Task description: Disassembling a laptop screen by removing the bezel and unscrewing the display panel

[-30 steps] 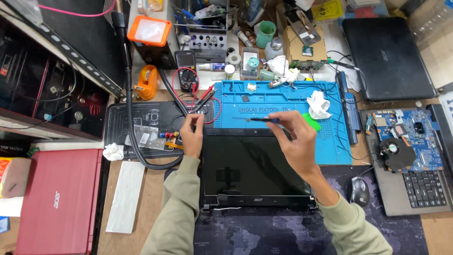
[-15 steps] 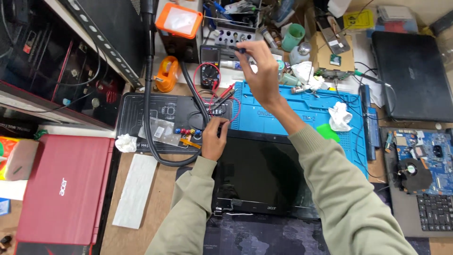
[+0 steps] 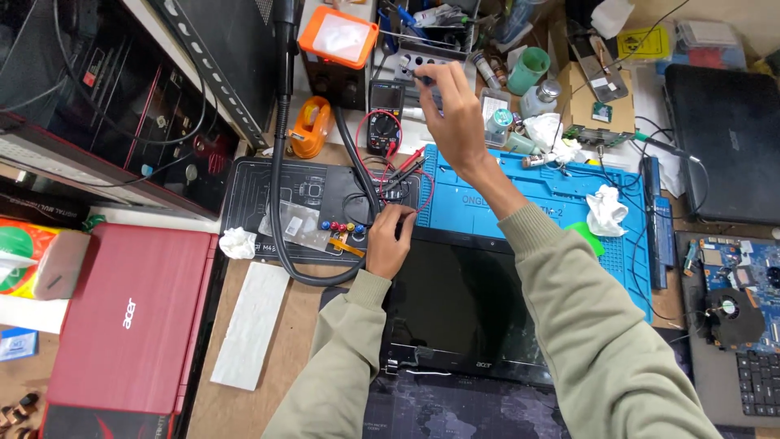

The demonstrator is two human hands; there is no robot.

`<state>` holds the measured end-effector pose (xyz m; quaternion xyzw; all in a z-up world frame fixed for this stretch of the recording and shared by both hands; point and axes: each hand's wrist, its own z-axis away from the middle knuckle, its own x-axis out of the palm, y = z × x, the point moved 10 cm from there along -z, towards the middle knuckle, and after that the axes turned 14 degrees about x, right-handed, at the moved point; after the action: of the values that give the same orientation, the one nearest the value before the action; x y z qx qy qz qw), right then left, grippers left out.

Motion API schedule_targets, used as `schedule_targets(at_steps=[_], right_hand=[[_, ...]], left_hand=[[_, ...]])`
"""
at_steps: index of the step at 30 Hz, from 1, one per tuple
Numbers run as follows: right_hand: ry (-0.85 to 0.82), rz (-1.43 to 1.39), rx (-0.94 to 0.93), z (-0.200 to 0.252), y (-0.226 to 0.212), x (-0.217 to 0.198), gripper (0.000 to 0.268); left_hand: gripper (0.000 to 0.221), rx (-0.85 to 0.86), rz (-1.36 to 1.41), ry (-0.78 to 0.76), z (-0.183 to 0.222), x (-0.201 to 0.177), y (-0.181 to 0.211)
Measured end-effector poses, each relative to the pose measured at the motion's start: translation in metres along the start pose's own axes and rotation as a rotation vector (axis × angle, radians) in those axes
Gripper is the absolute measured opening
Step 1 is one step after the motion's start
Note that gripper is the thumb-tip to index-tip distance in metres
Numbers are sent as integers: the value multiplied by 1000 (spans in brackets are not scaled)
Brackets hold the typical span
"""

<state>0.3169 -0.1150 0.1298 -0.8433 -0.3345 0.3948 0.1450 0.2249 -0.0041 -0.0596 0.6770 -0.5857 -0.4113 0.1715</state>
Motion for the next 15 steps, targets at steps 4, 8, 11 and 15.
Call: schedule_targets(at_steps=[4,8,11,15], right_hand=[[4,9,-17,5,1,1,13],[37,36,-30,11,3,5,13],[36,81,-31,14,14,17,18],[51,148,-80,4,11,23,8]], left_hand=[[7,-2,11,0,-1,-1,0],[7,-26,3,-19,0,0,-2],[7,-26,-3,-15,1,0,-1],[8,-25,-14,-19,-2,-1,2]])
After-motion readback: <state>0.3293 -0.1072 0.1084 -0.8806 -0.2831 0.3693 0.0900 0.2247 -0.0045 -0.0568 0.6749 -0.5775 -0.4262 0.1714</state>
